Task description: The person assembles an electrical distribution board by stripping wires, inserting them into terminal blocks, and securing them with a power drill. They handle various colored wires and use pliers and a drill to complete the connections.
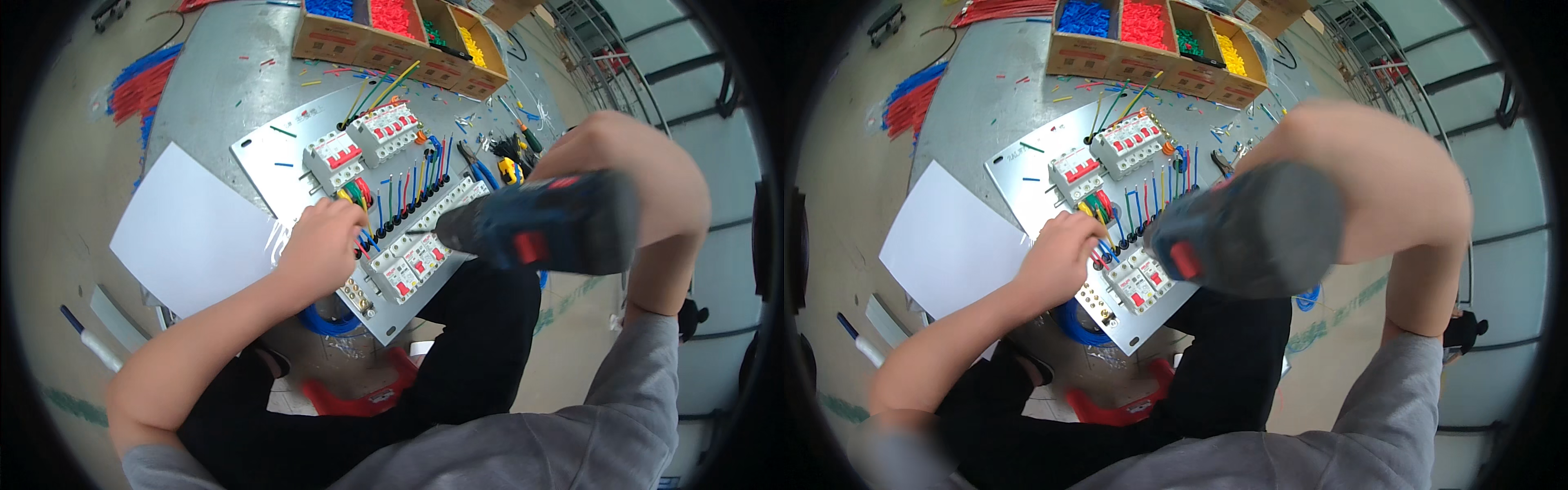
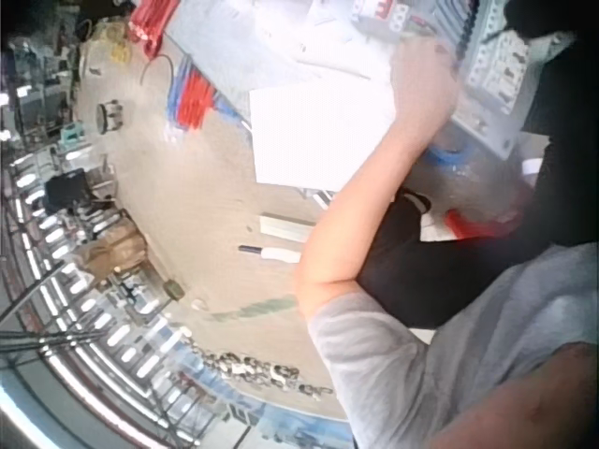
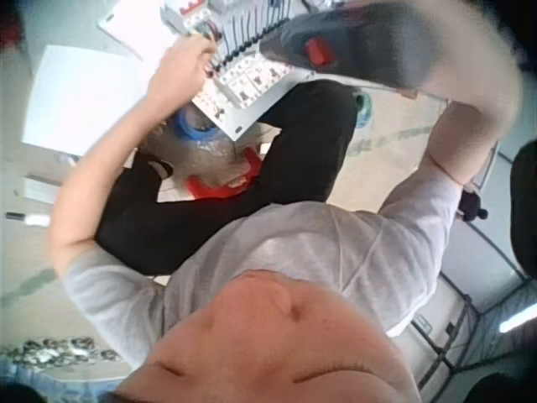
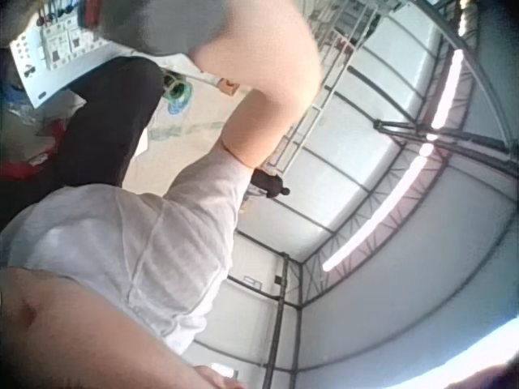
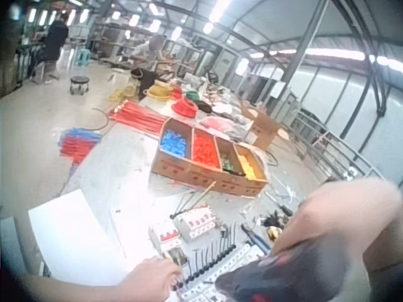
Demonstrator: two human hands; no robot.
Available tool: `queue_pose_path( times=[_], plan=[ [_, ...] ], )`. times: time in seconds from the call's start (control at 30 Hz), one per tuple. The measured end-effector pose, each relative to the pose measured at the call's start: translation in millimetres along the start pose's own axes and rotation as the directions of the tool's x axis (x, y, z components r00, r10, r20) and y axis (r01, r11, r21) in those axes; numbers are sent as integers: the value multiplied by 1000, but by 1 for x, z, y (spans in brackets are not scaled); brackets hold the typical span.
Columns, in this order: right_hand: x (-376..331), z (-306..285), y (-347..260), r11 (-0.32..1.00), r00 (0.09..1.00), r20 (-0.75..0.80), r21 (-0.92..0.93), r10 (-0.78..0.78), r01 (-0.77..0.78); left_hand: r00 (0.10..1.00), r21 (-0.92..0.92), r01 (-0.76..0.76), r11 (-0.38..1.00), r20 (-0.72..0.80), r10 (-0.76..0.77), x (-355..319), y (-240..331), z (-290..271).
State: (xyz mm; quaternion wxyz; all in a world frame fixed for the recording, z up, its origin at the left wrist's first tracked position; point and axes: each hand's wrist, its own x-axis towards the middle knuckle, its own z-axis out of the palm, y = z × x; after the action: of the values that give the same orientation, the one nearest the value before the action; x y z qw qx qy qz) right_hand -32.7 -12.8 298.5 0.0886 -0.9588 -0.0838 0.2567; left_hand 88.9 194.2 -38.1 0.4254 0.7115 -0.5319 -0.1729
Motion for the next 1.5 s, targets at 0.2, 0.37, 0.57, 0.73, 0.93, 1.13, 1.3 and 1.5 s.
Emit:
queue_pose_path(
  times=[0.2,0.37,0.57,0.73,0.93,1.13,1.3,1.5],
  plan=[
    [-34,63,15,991,818,-563,117,119,-64,990,242,-135,961,67,122,-6,-10,-38],
    [-26,109,15,883,759,-546,463,356,-81,985,235,-130,963,141,98,-19,-2,-13],
    [-45,118,11,942,913,-346,321,216,-101,967,140,-152,978,225,118,-7,-4,-8],
    [-28,122,6,829,931,-137,512,339,-226,982,127,-69,989,181,46,-10,-10,-8],
    [-11,109,-2,868,943,21,385,332,-314,985,108,-113,988,142,97,-11,-13,-2],
    [4,85,-14,940,932,194,95,306,-328,989,84,-115,990,101,106,-15,-17,0],
    [13,82,-9,953,972,120,204,203,-225,991,84,-106,991,90,99,-16,-18,3],
    [26,72,-16,981,969,152,-4,194,-195,994,63,-71,995,83,65,-17,-17,5]
  ],
)
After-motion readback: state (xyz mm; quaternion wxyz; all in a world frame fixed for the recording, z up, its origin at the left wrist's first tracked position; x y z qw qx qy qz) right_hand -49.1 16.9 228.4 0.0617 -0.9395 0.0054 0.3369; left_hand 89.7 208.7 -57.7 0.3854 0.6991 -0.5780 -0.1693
